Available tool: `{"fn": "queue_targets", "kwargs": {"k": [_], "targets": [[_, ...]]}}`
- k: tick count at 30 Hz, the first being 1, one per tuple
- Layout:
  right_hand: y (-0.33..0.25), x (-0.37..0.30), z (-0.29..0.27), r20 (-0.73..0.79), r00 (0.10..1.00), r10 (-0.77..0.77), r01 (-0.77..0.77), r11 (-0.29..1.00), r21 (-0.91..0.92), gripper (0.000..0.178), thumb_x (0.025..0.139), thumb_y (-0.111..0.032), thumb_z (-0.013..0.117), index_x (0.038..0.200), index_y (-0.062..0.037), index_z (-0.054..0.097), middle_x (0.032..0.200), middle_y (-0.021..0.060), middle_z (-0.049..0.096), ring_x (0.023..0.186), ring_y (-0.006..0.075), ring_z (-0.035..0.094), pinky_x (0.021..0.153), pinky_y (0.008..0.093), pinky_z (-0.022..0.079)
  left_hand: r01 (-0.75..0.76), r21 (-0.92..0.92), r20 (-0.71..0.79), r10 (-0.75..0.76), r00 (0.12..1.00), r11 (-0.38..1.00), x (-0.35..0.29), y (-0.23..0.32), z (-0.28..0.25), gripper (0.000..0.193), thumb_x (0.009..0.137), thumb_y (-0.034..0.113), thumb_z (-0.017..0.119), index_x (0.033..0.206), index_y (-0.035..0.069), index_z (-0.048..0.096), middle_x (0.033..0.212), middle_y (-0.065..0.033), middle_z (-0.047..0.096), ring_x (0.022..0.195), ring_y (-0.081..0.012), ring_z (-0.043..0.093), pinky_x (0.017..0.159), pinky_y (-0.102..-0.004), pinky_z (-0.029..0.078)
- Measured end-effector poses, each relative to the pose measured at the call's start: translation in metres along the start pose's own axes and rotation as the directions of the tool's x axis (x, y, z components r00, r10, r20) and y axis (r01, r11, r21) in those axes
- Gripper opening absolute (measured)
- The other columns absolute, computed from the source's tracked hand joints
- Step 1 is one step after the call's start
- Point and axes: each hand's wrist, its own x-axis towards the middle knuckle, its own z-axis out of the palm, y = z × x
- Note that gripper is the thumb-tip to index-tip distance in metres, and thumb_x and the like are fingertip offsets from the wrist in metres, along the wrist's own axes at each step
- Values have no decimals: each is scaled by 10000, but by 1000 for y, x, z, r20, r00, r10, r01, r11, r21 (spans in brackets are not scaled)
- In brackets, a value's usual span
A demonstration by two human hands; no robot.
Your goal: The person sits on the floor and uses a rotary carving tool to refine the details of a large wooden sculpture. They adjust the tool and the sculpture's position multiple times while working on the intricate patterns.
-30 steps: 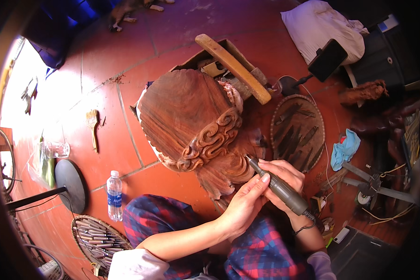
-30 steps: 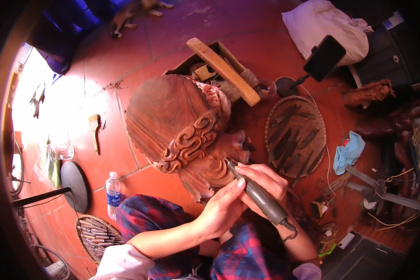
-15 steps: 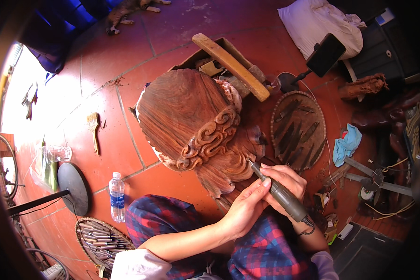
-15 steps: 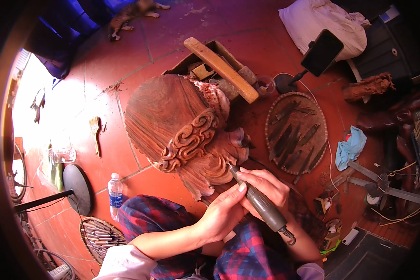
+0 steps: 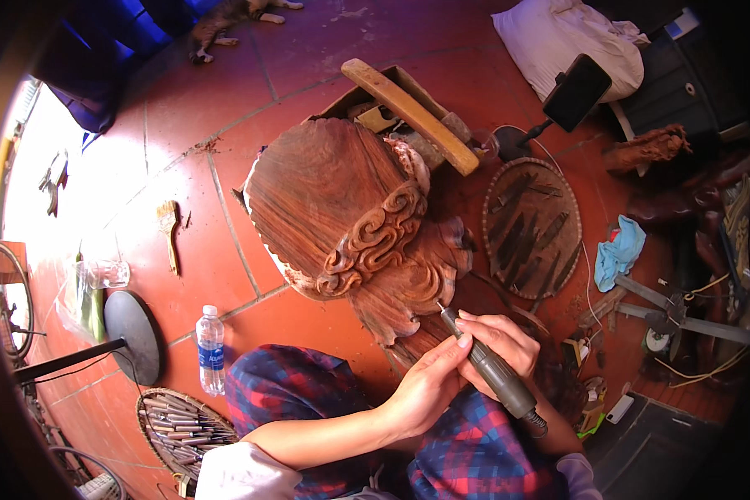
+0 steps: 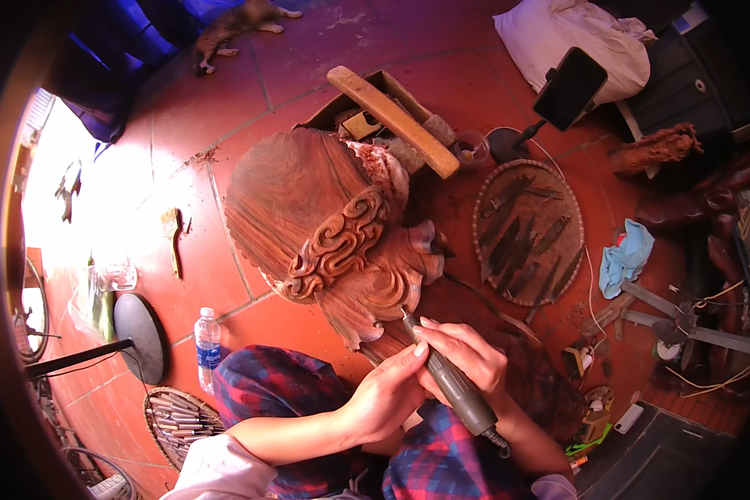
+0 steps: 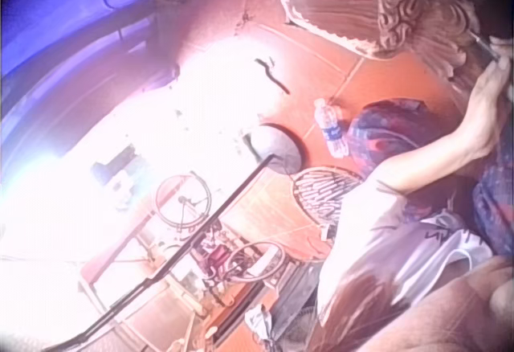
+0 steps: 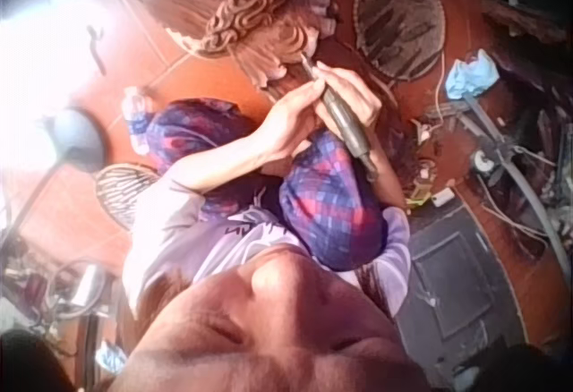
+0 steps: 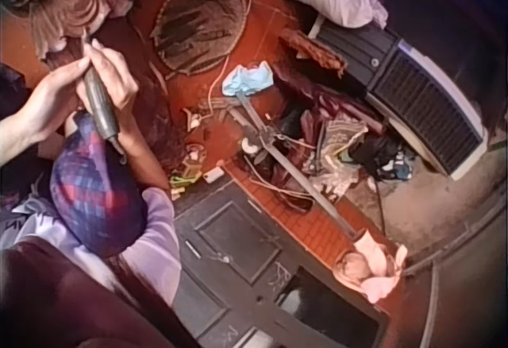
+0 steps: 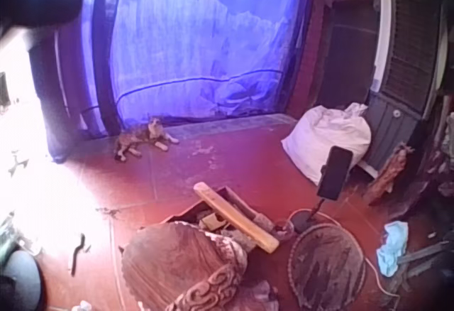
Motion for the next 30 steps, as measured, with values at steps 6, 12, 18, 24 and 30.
{"fn": "queue_targets", "kwargs": {"k": [6, 12, 18, 24, 30], "targets": [[2, 1, -1, -10, 1000, -3, 2, 1000, -18, 376, 674, -11, 684, 1049, 12, 654, 983, 163, 660, 880, 261, 665, 775, 322, 546, 14, -13, 51, -14, 999, 1000, 4, -3, -6, 349, 1007, 295, 402, 1227, 33, 468, 1160, -56, 542, 1106, -139, 500, 1002, -332, 364], [8, 11, -4, -18, 1000, -3, 2, 998, -56, 372, 668, -6, 679, 1039, 13, 655, 980, 168, 659, 866, 264, 664, 764, 323, 544, -37, -20, 32, 37, 999, 999, 18, 1, 2, 377, 1008, 282, 391, 1263, 11, 445, 1187, -87, 533, 1109, -177, 511, 986, -353, 384], [12, 17, -3, -4, 1000, -17, 16, 998, -61, 376, 664, -10, 683, 1038, 9, 654, 980, 165, 658, 864, 269, 664, 760, 321, 543, -40, -33, 51, 42, 998, 999, 22, 2, -3, 364, 1003, 293, 404, 1226, 13, 468, 1181, -90, 539, 1116, -179, 513, 996, -348, 384], [6, 7, -2, 3, 1000, -9, 9, 998, -59, 372, 677, -17, 683, 1047, 0, 653, 983, 163, 659, 868, 267, 664, 765, 325, 547, 18, -34, 1, -18, 1000, 999, 13, 0, -1, 374, 1000, 300, 410, 1231, 10, 463, 1173, -94, 545, 1107, -191, 524, 1000, -358, 388], [-4, 5, -2, 41, 999, 3, -1, 999, -47, 369, 679, -20, 694, 1045, 5, 654, 978, 162, 660, 864, 257, 667, 762, 324, 550, 47, -66, 66, -43, 997, 997, 3, -1, -8, 351, 997, 298, 438, 1260, 69, 473, 1174, -28, 546, 1117, -117, 493, 1010, -310, 356]]}}
